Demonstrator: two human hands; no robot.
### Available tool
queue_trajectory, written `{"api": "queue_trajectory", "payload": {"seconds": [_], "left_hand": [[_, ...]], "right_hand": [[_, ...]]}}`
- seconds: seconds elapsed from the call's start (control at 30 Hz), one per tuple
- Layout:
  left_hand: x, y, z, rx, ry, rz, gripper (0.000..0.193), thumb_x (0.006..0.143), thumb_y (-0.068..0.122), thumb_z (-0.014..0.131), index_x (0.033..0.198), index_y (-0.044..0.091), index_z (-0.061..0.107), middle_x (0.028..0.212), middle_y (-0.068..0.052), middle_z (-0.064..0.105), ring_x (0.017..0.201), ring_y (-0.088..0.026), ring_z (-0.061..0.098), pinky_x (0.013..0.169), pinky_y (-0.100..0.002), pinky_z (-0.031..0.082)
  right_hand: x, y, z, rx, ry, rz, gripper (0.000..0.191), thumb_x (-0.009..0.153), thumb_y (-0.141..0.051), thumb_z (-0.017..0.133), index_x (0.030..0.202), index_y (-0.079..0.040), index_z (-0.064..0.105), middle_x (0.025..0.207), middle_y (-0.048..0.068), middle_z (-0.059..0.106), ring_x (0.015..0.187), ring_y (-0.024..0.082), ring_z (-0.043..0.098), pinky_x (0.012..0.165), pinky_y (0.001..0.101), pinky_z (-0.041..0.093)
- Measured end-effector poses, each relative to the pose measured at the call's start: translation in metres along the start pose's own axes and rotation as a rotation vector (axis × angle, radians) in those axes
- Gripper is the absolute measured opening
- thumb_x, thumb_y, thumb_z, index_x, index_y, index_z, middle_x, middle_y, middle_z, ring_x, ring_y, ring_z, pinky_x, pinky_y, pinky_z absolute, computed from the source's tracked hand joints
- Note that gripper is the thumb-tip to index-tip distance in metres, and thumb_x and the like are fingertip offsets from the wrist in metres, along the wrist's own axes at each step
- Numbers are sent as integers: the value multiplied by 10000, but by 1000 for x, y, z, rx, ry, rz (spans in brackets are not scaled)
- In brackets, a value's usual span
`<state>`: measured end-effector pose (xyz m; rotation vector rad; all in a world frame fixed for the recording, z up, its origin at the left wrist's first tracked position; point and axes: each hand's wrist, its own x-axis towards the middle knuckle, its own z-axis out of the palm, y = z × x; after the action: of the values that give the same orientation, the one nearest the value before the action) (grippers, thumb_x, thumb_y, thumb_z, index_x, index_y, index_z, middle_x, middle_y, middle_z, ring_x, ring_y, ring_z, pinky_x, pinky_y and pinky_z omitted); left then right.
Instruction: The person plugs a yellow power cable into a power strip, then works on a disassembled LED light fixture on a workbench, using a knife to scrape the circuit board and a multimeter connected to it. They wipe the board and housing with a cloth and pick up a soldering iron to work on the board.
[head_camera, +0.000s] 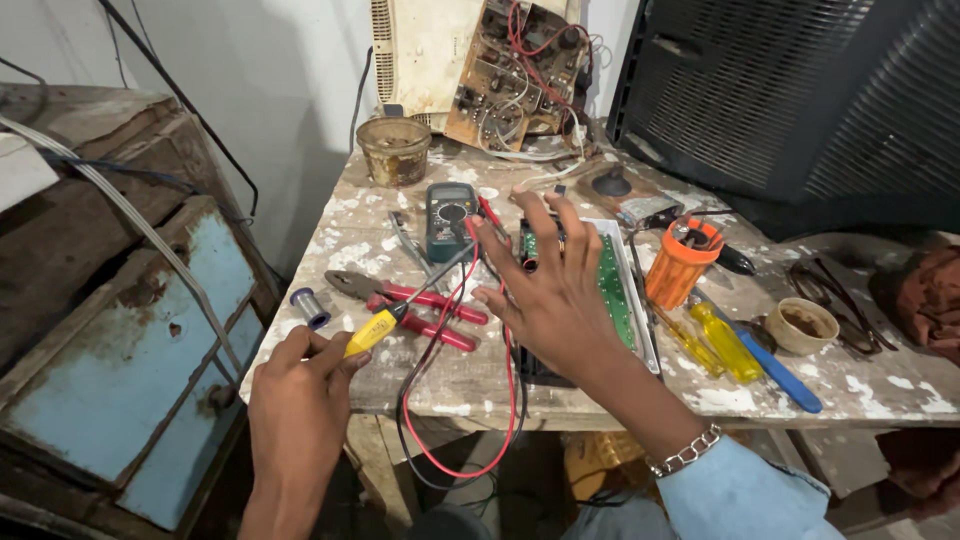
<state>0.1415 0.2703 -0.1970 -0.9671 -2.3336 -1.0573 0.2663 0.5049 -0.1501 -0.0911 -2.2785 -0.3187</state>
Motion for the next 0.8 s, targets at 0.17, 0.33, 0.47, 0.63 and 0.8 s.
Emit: {"api": "queue_trajectory", "payload": {"seconds": [0.17,0.33,0.47,0.63,0.8], "left_hand": [[1,3,0,-3,29,25,270,780,51,782,1050,46,794,821,-127,653,709,-342,655,664,-457,511],[1,2,-3,25,43,86,279,744,28,778,1022,40,802,799,-127,652,729,-339,656,682,-453,519],[2,3,-1,35,58,75,266,763,27,775,1029,19,796,787,-126,644,725,-329,651,677,-454,517],[2,1,0,48,43,74,263,772,46,787,1033,19,798,776,-129,635,707,-332,643,665,-454,508],[-2,0,2,67,73,107,253,766,56,770,1016,36,805,768,-110,643,731,-328,654,666,-468,494]], "right_hand": [[-1,0,8,-5,-36,4,711,922,-477,695,1559,-268,458,1589,168,271,1434,433,267,1123,619,257],[-4,-1,15,-24,-70,-36,693,869,-537,697,1473,-290,462,1565,186,278,1411,448,265,1083,633,250],[-6,2,13,-7,-39,33,771,903,-509,683,1580,-253,417,1593,175,277,1429,431,279,1130,616,256],[-10,4,12,8,-32,44,762,928,-519,674,1587,-238,414,1599,178,277,1433,426,287,1120,613,258],[-8,3,14,2,-74,15,736,893,-514,688,1531,-240,442,1553,183,297,1402,433,283,1094,619,258]]}}
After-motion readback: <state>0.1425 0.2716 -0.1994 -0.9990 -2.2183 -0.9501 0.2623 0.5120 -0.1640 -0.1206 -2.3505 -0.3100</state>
